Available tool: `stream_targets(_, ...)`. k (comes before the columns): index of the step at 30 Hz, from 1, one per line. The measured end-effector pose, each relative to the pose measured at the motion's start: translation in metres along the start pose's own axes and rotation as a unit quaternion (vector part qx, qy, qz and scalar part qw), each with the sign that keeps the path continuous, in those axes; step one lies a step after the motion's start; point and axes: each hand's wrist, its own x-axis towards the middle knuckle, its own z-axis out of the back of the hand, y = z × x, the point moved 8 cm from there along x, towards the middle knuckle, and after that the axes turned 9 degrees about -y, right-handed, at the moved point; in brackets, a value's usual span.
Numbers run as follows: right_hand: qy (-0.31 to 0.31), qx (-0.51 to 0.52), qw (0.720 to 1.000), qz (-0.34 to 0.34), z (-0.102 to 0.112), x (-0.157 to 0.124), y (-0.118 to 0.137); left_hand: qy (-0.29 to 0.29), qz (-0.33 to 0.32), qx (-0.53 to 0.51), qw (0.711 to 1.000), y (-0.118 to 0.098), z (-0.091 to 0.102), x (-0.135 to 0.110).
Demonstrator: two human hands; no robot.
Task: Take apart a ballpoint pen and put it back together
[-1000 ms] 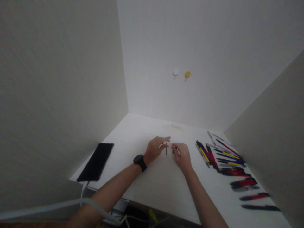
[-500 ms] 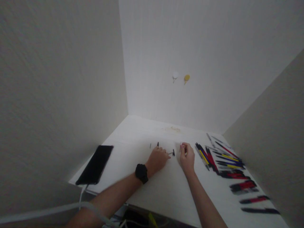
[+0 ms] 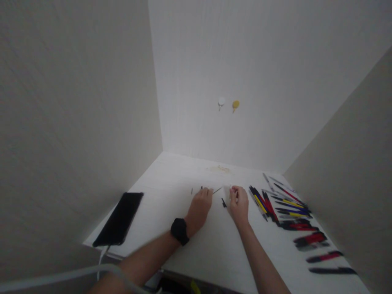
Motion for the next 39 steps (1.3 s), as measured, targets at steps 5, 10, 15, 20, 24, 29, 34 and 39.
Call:
stream_targets(5, 0.026, -0.024, 0.995, 0.095, -0.003, -0.003, 0.018, -0.122, 0.029, -0.17, 0.978, 0.021, 0.009, 0.007)
stream_targets(10, 0.06, -0.051, 0.986, 0.148, -0.007, -0.007, 0.03, -0.232, 0.128, -0.286, 0.921, 0.048, 0.014, 0.006)
stream_targets(15, 0.097, -0.066, 0.974, 0.195, -0.011, -0.011, 0.047, -0.264, 0.146, -0.369, 0.879, 0.051, 0.018, 0.003)
stream_targets(20, 0.106, -0.064, 0.969, 0.214, -0.011, -0.013, 0.054, -0.263, 0.144, -0.406, 0.864, 0.05, 0.02, 0.002)
stream_targets(24, 0.103, -0.061, 0.971, 0.209, -0.01, -0.012, 0.054, -0.245, 0.137, -0.428, 0.859, 0.048, 0.02, 0.004)
stream_targets(29, 0.128, -0.042, 0.972, 0.191, -0.014, -0.013, 0.051, -0.205, 0.148, -0.434, 0.864, 0.046, 0.014, 0.007)
stream_targets(34, 0.108, 0.004, 0.985, 0.135, -0.013, -0.011, 0.042, -0.166, 0.115, -0.395, 0.896, 0.037, 0.004, 0.008)
stream_targets(39, 0.033, 0.078, 0.996, -0.027, -0.002, -0.007, 0.017, -0.125, 0.065, -0.289, 0.947, 0.022, 0.004, 0.006)
